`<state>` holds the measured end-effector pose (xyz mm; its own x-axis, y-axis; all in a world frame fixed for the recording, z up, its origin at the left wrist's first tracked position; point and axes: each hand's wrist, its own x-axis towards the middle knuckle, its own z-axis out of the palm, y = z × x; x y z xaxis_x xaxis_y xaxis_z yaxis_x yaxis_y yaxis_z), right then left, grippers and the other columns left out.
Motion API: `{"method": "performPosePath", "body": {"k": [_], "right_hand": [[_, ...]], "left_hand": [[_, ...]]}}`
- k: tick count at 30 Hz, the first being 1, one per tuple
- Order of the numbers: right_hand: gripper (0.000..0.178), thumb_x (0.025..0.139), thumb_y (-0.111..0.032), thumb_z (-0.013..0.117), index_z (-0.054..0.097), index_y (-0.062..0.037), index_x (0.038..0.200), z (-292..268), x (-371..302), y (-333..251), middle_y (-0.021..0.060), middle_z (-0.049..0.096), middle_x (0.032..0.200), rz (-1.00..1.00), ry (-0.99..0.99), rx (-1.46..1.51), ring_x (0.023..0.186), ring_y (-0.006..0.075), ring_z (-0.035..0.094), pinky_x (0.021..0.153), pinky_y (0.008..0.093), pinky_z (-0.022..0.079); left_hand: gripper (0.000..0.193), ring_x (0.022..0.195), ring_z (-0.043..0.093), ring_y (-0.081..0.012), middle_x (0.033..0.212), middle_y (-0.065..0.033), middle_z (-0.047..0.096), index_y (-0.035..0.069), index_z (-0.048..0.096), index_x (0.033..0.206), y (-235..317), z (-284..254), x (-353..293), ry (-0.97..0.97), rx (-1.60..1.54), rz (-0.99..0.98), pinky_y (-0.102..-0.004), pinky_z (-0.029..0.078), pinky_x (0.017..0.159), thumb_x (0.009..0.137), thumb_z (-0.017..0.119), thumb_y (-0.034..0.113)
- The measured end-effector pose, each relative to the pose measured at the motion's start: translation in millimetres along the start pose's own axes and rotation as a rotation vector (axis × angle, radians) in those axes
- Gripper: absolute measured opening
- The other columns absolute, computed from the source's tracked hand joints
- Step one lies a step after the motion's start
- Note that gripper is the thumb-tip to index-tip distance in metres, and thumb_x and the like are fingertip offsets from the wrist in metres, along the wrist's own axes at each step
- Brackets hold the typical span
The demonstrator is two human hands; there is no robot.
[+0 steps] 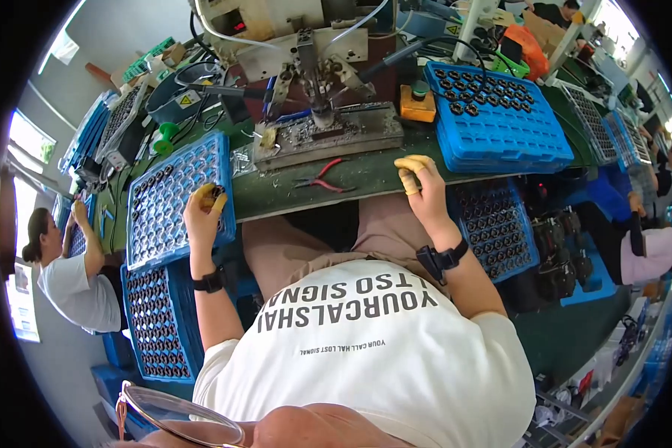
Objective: The person picks up a component from a tray, places it into a machine, and then removes it to place in a different tray. They repeat this process, occasionally moving the trays to reach the components.
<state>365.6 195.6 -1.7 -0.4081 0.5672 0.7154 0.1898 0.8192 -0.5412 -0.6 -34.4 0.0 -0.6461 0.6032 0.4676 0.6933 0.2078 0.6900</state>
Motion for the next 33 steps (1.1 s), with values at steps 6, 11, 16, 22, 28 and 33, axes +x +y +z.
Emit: {"method": "performPosePath", "body": {"k": [6, 11, 16, 22, 28, 33], "right_hand": [[0.02, 0.084, -0.004, 0.063, 0.063, -0.0034, 0.104, 15.9, -7.8, 12.9, 0.0132, 0.061, 0.096, 0.034, -0.012, -0.032, 0.09, 0.0315, 0.059, 0.078, 0.0363, 0.048], [0.019, 0.084, -0.005, 0.064, 0.063, -0.0035, 0.103, 14.2, -11.3, 17.8, 0.0131, 0.062, 0.097, 0.021, -0.025, -0.043, 0.092, 0.0326, 0.059, 0.079, 0.0372, 0.048], [0.015, 0.084, -0.005, 0.064, 0.063, -0.003, 0.099, 15.9, -11.5, 15.6, 0.0133, 0.063, 0.097, 0.009, -0.02, -0.034, 0.092, 0.0332, 0.059, 0.08, 0.0379, 0.048], [0.015, 0.084, -0.005, 0.062, 0.064, -0.0032, 0.098, 16.3, -9.6, 14.6, 0.0153, 0.062, 0.096, -0.007, -0.043, -0.142, 0.092, 0.0347, 0.059, 0.082, 0.0402, 0.047], [0.014, 0.083, -0.003, 0.062, 0.066, -0.0033, 0.096, 16.8, 3.7, -2.5, 0.0135, 0.063, 0.095, 0.112, -0.051, -0.047, 0.089, 0.0318, 0.06, 0.079, 0.0372, 0.048], [0.013, 0.083, -0.003, 0.064, 0.067, -0.0035, 0.095, 26.9, 42.6, -18.0, 0.0109, 0.065, 0.094, 0.074, -0.023, 0.011, 0.086, 0.0294, 0.061, 0.078, 0.035, 0.047]], "left_hand": [[0.035, 0.071, 0.061, -0.0153, 0.087, -0.0083, 0.063, 0.001, 0.067, 0.103, -0.7, 5.5, -2.5, 0.042, -0.045, -0.015, -0.0266, 0.05, 0.067, 0.072, 0.079, 0.011], [0.033, 0.069, 0.058, -0.0134, 0.085, -0.0068, 0.063, -0.001, 0.067, 0.102, 3.3, 4.3, -2.3, 0.027, -0.063, -0.035, -0.0254, 0.049, 0.066, 0.074, 0.079, 0.011], [0.032, 0.067, 0.056, -0.0131, 0.083, -0.0058, 0.061, 0.0, 0.067, 0.102, -5.2, 4.5, -2.3, 0.008, -0.095, -0.066, -0.0254, 0.047, 0.064, 0.073, 0.079, 0.011], [0.033, 0.065, 0.055, -0.015, 0.082, -0.0063, 0.06, 0.002, 0.067, 0.1, -1.1, 2.1, -2.3, 0.008, -0.046, -0.012, -0.0263, 0.046, 0.061, 0.07, 0.079, 0.009], [0.034, 0.069, 0.059, -0.0154, 0.086, -0.0069, 0.06, 0.002, 0.066, 0.103, 14.2, -3.5, -1.2, -0.041, -0.026, -0.03, -0.0259, 0.049, 0.063, 0.071, 0.078, 0.007], [0.035, 0.085, 0.062, -0.0119, 0.096, -0.005, 0.062, 0.001, 0.063, 0.109, 3.7, -12.4, 1.4, -0.093, -0.337, -0.157, -0.0235, 0.05, 0.073, 0.076, 0.073, -0.001]]}}
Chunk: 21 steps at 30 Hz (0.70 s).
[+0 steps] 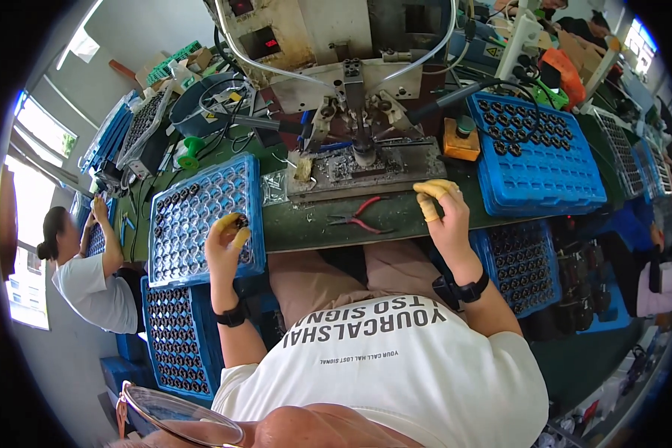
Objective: The person picks up a component from a tray, places it into a machine, and then removes it to place in a different tray. They repeat this process, occasionally moving the trays to reach the components.
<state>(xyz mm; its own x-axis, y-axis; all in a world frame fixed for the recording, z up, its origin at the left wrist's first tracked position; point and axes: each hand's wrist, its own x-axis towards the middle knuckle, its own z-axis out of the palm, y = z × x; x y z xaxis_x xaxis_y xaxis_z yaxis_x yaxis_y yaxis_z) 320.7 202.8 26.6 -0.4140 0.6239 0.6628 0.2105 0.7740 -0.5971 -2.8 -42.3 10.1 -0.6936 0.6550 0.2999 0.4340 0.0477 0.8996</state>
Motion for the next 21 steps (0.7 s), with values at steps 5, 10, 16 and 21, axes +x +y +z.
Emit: {"method": "performPosePath", "body": {"k": [5, 10, 16, 21], "right_hand": [[0.031, 0.078, -0.014, 0.074, 0.065, -0.0038, 0.106, 29.0, 39.9, -4.5, 0.0103, 0.065, 0.096, 0.046, -0.073, 0.077, 0.092, 0.0279, 0.061, 0.083, 0.0349, 0.046], [0.043, 0.071, -0.022, 0.081, 0.065, -0.0036, 0.107, 56.9, 75.2, -12.4, 0.0113, 0.065, 0.098, -0.007, -0.059, 0.118, 0.095, 0.0274, 0.06, 0.085, 0.0354, 0.046], [0.037, 0.071, -0.018, 0.081, 0.067, -0.0025, 0.102, 52.9, 83.6, -14.7, 0.0113, 0.064, 0.103, 0.012, -0.038, 0.161, 0.095, 0.0257, 0.06, 0.085, 0.0339, 0.047], [0.037, 0.074, -0.017, 0.08, 0.065, -0.0015, 0.104, 34.2, 65.6, -5.7, 0.009, 0.065, 0.103, 0.226, -0.05, 0.386, 0.096, 0.0206, 0.06, 0.086, 0.0306, 0.046]], "left_hand": [[0.039, 0.09, 0.06, -0.0109, 0.106, -0.0066, 0.063, -0.002, 0.058, 0.117, 19.2, -13.8, -3.7, 0.132, -0.265, -0.021, -0.0232, 0.048, 0.082, 0.079, 0.069, -0.004], [0.04, 0.09, 0.06, -0.0108, 0.101, -0.0039, 0.062, 0.0, 0.06, 0.115, 44.1, 6.0, 2.2, 0.112, -0.209, -0.002, -0.0231, 0.048, 0.081, 0.077, 0.071, -0.004], [0.038, 0.083, 0.062, -0.0182, 0.093, -0.0078, 0.061, 0.001, 0.066, 0.104, 92.0, 80.9, 42.4, -0.048, 0.073, 0.232, -0.027, 0.049, 0.076, 0.068, 0.077, 0.002], [0.037, 0.082, 0.062, -0.0246, 0.095, -0.0125, 0.062, 0.001, 0.066, 0.102, 120.3, 155.5, 76.8, -0.185, 0.067, 0.36, -0.0314, 0.05, 0.075, 0.069, 0.079, 0.009]]}}
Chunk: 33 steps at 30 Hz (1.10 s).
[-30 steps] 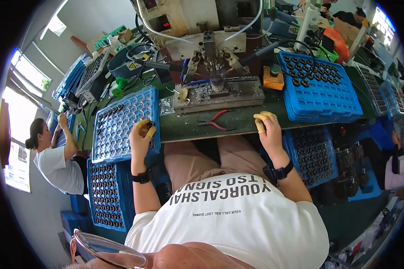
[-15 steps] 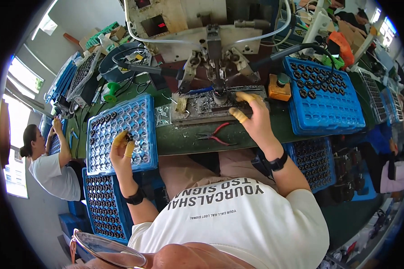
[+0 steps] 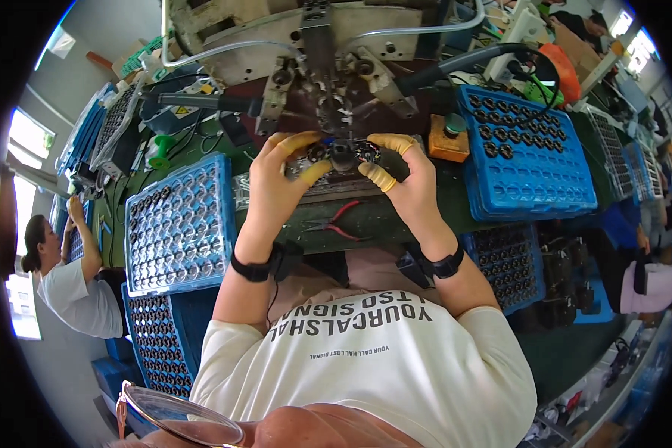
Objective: The person picks up a component from a tray, places it into a machine, and then removes it to place in a different tray. They repeat this process, occasionally moving the trays to reach the components.
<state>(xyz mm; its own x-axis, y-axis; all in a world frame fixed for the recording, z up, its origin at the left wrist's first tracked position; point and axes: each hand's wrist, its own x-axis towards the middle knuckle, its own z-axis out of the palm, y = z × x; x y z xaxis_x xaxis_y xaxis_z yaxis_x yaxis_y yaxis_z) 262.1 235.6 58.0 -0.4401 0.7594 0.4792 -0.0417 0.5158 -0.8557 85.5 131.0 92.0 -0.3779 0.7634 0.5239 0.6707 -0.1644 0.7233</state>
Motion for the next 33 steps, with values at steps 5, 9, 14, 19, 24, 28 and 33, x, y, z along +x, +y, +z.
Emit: {"method": "performPosePath", "body": {"k": [5, 9, 14, 19, 24, 28, 33], "right_hand": [[0.038, 0.076, -0.016, 0.08, 0.064, -0.0011, 0.107, -20.3, -12.9, -1.7, 0.0057, 0.063, 0.101, 0.103, 0.055, 0.14, 0.093, 0.0141, 0.059, 0.083, 0.0262, 0.046], [0.038, 0.076, -0.017, 0.08, 0.064, -0.0013, 0.107, -34.4, -18.1, 8.4, 0.0052, 0.063, 0.101, 0.045, 0.078, 0.0, 0.091, 0.0129, 0.059, 0.082, 0.0249, 0.046], [0.036, 0.077, -0.016, 0.079, 0.063, -0.0024, 0.107, -42.7, -18.5, 15.5, 0.0064, 0.063, 0.102, 0.062, 0.075, -0.014, 0.091, 0.0151, 0.06, 0.082, 0.0252, 0.046], [0.038, 0.082, -0.013, 0.071, 0.057, -0.0015, 0.115, -61.9, 1.2, 27.7, 0.0148, 0.058, 0.119, -0.234, 0.214, -0.688, 0.105, 0.0297, 0.057, 0.088, 0.0368, 0.046], [0.039, 0.091, -0.022, 0.062, 0.054, 0.0006, 0.122, -81.0, 9.0, 63.9, 0.0175, 0.058, 0.123, -0.199, 0.164, -0.817, 0.113, 0.0329, 0.055, 0.095, 0.0372, 0.042], [0.042, 0.091, -0.02, 0.062, 0.051, 0.0027, 0.125, -99.0, -1.1, 84.0, 0.0196, 0.056, 0.126, -0.309, 0.136, -0.937, 0.116, 0.0341, 0.053, 0.099, 0.0372, 0.041], [0.043, 0.093, -0.024, 0.06, 0.051, 0.0014, 0.126, -103.5, 2.5, 84.8, 0.0189, 0.056, 0.127, -0.128, 0.113, -0.906, 0.115, 0.0339, 0.053, 0.097, 0.0363, 0.041]], "left_hand": [[0.038, 0.084, 0.063, -0.0274, 0.095, -0.0143, 0.061, 0.001, 0.066, 0.103, -16.5, 27.6, 8.3, -0.052, 0.014, 0.061, -0.0337, 0.051, 0.076, 0.069, 0.08, 0.011], [0.037, 0.085, 0.063, -0.028, 0.096, -0.014, 0.06, 0.0, 0.064, 0.103, -15.9, 32.1, 8.7, -0.12, -0.14, -0.034, -0.0339, 0.051, 0.076, 0.071, 0.079, 0.011], [0.039, 0.087, 0.062, -0.0303, 0.098, -0.0146, 0.059, 0.0, 0.061, 0.105, -13.8, 31.6, 10.3, -0.161, -0.111, -0.019, -0.0352, 0.051, 0.076, 0.072, 0.078, 0.013], [0.046, 0.092, 0.057, -0.0378, 0.102, -0.0189, 0.055, 0.001, 0.055, 0.111, -21.1, 41.3, -2.3, -0.016, 0.017, 0.071, -0.0417, 0.049, 0.079, 0.072, 0.076, 0.016], [0.081, 0.107, 0.051, -0.0389, 0.115, -0.0243, 0.051, -0.007, 0.034, 0.135, -17.4, 10.5, -22.4, 0.003, 0.021, 0.11, -0.0418, 0.043, 0.092, 0.072, 0.077, 0.02], [0.072, 0.109, 0.051, -0.0375, 0.12, -0.0226, 0.052, -0.003, 0.046, 0.13, -30.6, -70.4, -51.5, -0.07, 0.292, 0.086, -0.0414, 0.042, 0.094, 0.07, 0.078, 0.021], [0.036, 0.093, 0.064, -0.0326, 0.099, -0.0155, 0.068, 0.013, 0.07, 0.106, -101.0, -228.2, -88.8, -0.112, 0.828, -0.501, -0.0429, 0.05, 0.082, 0.074, 0.072, 0.029]]}}
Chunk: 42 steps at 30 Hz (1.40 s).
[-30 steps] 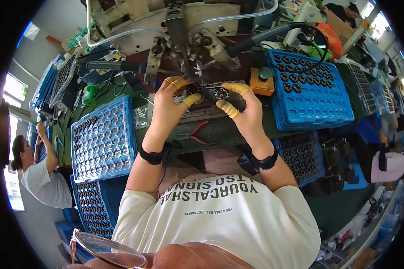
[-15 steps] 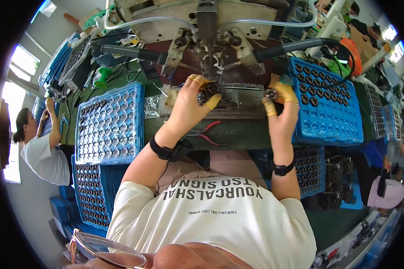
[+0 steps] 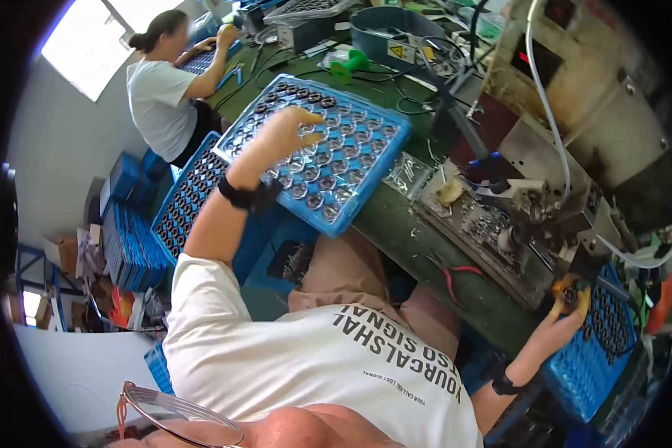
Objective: The person picks up a component from a tray, places it into a machine, and then removes it to place in a different tray. They repeat this process, occasionally moving the trays to reach the components.
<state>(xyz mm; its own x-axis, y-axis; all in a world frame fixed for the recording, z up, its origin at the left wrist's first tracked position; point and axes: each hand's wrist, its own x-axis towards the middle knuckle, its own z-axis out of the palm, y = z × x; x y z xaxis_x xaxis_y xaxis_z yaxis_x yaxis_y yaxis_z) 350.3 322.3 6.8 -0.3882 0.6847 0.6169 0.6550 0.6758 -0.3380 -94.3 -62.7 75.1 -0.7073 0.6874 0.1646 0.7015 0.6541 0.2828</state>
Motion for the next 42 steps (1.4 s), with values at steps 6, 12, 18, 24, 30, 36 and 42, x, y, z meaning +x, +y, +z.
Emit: {"method": "performPosePath", "body": {"k": [6, 12, 18, 24, 30, 36, 42], "right_hand": [[0.04, 0.093, -0.018, 0.062, 0.052, 0.0039, 0.125, -31.1, 3.8, 3.1, 0.0081, 0.058, 0.12, 0.141, -0.046, 0.639, 0.106, 0.0159, 0.055, 0.094, 0.03, 0.043], [0.042, 0.092, -0.017, 0.059, 0.051, 0.0044, 0.127, -121.6, -23.4, 26.5, 0.0102, 0.059, 0.111, 0.255, 0.158, 0.851, 0.095, 0.0163, 0.056, 0.088, 0.0303, 0.045], [0.035, 0.087, -0.011, 0.062, 0.056, -0.0015, 0.12, -145.3, -5.9, 73.0, 0.0075, 0.062, 0.101, 0.463, 0.245, 0.571, 0.089, 0.0134, 0.059, 0.075, 0.0253, 0.049], [0.031, 0.083, -0.023, 0.071, 0.063, -0.0111, 0.11, -107.7, 11.8, 103.0, 0.0134, 0.065, 0.09, 0.604, 0.019, 0.19, 0.078, 0.0197, 0.062, 0.07, 0.0298, 0.048], [0.038, 0.086, -0.033, 0.065, 0.064, -0.0176, 0.121, -97.9, 12.9, 93.4, 0.0154, 0.056, 0.111, 0.443, -0.196, -0.132, 0.1, 0.0312, 0.057, 0.084, 0.036, 0.046], [0.031, 0.09, -0.023, 0.057, 0.064, -0.0116, 0.119, -84.9, 4.2, 129.3, 0.0143, 0.061, 0.108, 0.349, 0.035, -0.09, 0.097, 0.0292, 0.06, 0.082, 0.0341, 0.047], [0.025, 0.09, -0.014, 0.053, 0.064, -0.0056, 0.111, -83.2, -0.2, 136.6, 0.0167, 0.064, 0.106, 0.347, 0.217, -0.013, 0.097, 0.0338, 0.061, 0.082, 0.0379, 0.048]], "left_hand": [[0.036, 0.1, 0.062, -0.0324, 0.104, -0.0143, 0.067, 0.013, 0.069, 0.106, -183.5, -6.9, 34.2, 0.002, 0.22, -0.353, -0.0427, 0.05, 0.084, 0.073, 0.072, 0.028], [0.036, 0.088, 0.059, -0.0368, 0.09, -0.0184, 0.062, 0.002, 0.066, 0.087, -249.3, 1.8, 36.0, 0.112, 0.227, -0.08, -0.0447, 0.048, 0.074, 0.067, 0.074, 0.03], [0.029, 0.082, 0.059, -0.0361, 0.083, -0.0181, 0.061, 0.001, 0.061, 0.088, -239.2, 2.3, 46.1, 0.206, 0.04, 0.006, -0.0428, 0.048, 0.075, 0.067, 0.071, 0.018], [0.04, 0.066, 0.053, -0.0048, 0.099, -0.0043, 0.065, 0.005, 0.059, 0.121, -94.8, 8.5, 23.1, 0.203, -0.575, -0.091, -0.0194, 0.042, 0.057, 0.081, 0.065, 0.004], [0.044, 0.066, 0.052, -0.0028, 0.096, -0.0024, 0.063, 0.003, 0.056, 0.124, 2.4, 44.1, -25.7, 0.088, -0.742, -0.01, -0.016, 0.04, 0.054, 0.081, 0.066, -0.004], [0.043, 0.08, 0.056, -0.0061, 0.093, -0.0029, 0.061, -0.002, 0.055, 0.122, 53.2, 76.2, -44.7, 0.05, -1.06, 0.045, -0.019, 0.046, 0.071, 0.081, 0.068, -0.005], [0.041, 0.076, 0.056, -0.007, 0.094, -0.0033, 0.057, -0.003, 0.058, 0.117, 64.8, 89.8, -46.8, 0.001, -1.042, 0.053, -0.0197, 0.047, 0.069, 0.078, 0.07, -0.005]]}}
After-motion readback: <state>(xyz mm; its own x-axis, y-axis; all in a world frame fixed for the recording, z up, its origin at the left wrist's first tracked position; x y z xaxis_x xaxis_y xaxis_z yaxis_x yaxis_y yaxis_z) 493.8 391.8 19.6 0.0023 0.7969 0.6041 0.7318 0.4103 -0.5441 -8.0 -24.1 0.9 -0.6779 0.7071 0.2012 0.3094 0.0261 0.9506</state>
